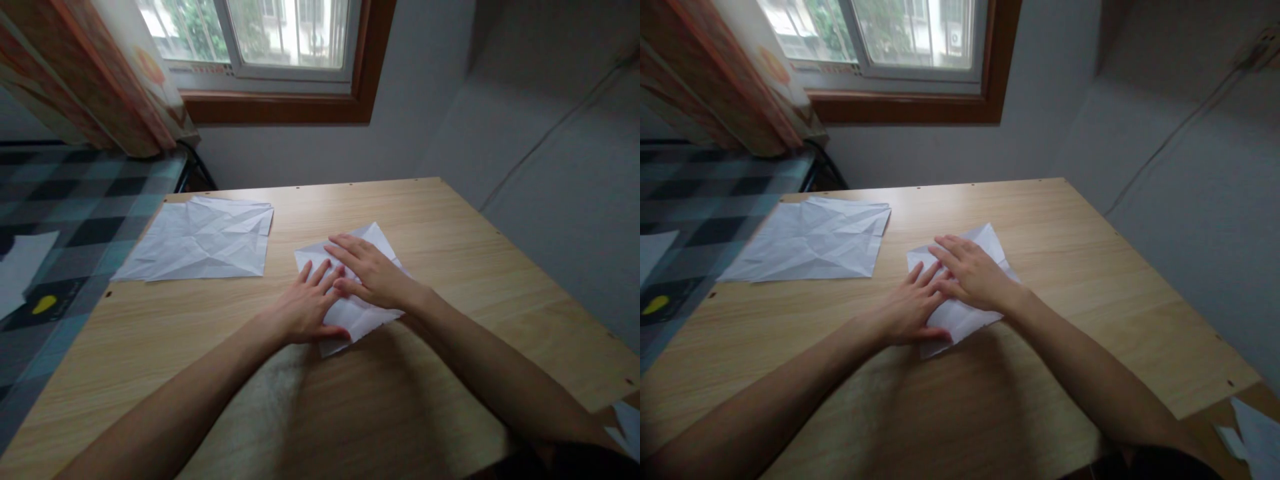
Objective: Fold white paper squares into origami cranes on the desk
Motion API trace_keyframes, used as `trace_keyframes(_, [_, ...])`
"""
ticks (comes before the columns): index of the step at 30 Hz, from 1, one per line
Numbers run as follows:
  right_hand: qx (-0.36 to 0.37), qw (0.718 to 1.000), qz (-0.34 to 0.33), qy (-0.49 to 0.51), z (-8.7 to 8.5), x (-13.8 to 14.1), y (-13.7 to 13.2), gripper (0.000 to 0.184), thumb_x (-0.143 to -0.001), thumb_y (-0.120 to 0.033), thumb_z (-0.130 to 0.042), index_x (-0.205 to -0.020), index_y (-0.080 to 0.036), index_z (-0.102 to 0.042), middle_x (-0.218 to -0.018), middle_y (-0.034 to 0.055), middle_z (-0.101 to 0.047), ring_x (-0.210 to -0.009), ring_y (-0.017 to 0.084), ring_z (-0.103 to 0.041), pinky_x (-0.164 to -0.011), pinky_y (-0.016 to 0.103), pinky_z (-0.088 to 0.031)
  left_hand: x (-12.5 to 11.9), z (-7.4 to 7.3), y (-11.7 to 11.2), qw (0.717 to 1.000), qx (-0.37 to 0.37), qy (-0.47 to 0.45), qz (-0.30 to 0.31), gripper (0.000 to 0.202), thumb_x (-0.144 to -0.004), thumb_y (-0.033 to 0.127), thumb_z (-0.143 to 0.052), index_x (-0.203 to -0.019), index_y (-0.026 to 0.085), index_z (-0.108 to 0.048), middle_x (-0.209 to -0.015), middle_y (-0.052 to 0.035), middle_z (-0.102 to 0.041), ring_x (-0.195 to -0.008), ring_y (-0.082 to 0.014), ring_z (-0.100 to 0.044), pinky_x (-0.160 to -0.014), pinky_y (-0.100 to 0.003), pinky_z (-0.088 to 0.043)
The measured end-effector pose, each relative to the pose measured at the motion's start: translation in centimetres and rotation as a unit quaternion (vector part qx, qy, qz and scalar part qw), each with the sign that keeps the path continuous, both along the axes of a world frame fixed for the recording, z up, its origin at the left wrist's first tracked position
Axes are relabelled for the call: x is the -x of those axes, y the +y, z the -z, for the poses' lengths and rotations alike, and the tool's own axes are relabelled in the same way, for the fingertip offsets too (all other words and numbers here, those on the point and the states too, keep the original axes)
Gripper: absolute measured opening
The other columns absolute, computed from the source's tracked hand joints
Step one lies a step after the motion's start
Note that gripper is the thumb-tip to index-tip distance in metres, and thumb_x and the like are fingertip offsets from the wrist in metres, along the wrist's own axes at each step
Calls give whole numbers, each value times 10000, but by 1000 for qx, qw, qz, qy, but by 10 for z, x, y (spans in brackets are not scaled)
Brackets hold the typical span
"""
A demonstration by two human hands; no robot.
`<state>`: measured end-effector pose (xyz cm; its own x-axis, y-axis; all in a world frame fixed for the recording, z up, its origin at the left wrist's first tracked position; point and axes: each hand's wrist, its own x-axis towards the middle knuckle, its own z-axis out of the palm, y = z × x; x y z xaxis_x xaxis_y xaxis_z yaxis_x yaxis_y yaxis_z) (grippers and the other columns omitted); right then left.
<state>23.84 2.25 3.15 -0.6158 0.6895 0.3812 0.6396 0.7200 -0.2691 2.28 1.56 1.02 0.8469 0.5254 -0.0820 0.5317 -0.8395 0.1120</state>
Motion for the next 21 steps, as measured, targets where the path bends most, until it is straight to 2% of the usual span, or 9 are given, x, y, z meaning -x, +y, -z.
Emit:
trace_keyframes(3, [64, 994, 61, -63, 32, -7, 9, 557, -1007, -430, -410, -1483, -142, -441, -1553, 175, -433, -1464, 310, -364, -1181, 543, -319, -1, -1, 0, 1000, 9, 14, -4, 1051, -790, 856, -417, -1562, 158, -267, -1644, -195, -212, -1523, -432, -121, -1197, -622, -94])
trace_keyframes(6, [80, 980, 136, -118, 48, -24, 21, 570, -1014, -428, -382, -1498, -128, -427, -1582, 163, -389, -1482, 321, -334, -1205, 548, -262, 0, -2, 1, 1000, 16, 23, -2, 1089, -775, 850, -449, -1577, 150, -219, -1652, -196, -167, -1523, -431, -124, -1196, -615, -94])
trace_keyframes(10, [88, 969, 182, -145, 47, -40, 29, 581, -1012, -433, -376, -1526, -162, -385, -1605, 121, -355, -1501, 303, -300, -1212, 535, -245, 6, -1, -5, 999, 16, 16, 24, 1074, -762, 815, -517, -1576, 177, -229, -1658, -181, -164, -1528, -426, -109, -1199, -610, -78])
trace_keyframes(15, [105, 958, 235, -125, 45, -49, 37, 559, -998, -406, -396, -1508, -176, -419, -1602, 120, -359, -1499, 302, -306, -1208, 541, -247, 3, 2, -21, 999, 5, -8, 54, 1091, -731, 822, -562, -1563, 184, -261, -1643, -183, -233, -1514, -452, -143, -1181, -650, -122])
trace_keyframes(17, [106, 958, 241, -111, 46, -51, 38, 552, -990, -386, -409, -1498, -172, -434, -1597, 120, -369, -1495, 295, -318, -1210, 532, -246, -2, 1, -24, 999, -16, -19, 37, 957, -800, 760, -556, -1533, 186, -334, -1609, -178, -326, -1493, -440, -234, -1170, -636, -192])
trace_keyframes(19, [110, 960, 238, -97, 47, -54, 39, 539, -981, -356, -421, -1487, -173, -452, -1590, 114, -384, -1489, 283, -332, -1212, 520, -248, -4, 0, -23, 999, -32, -28, 23, 736, -905, 637, -522, -1482, 191, -422, -1552, -154, -438, -1453, -385, -354, -1160, -572, -277])
trace_keyframes(21, [114, 963, 231, -79, 47, -56, 40, 525, -966, -318, -435, -1469, -173, -479, -1576, 110, -411, -1479, 275, -352, -1211, 516, -253, -3, -3, -17, 999, -37, -35, 18, 632, -946, 578, -494, -1442, 187, -476, -1516, -135, -493, -1419, -346, -419, -1146, -516, -330])
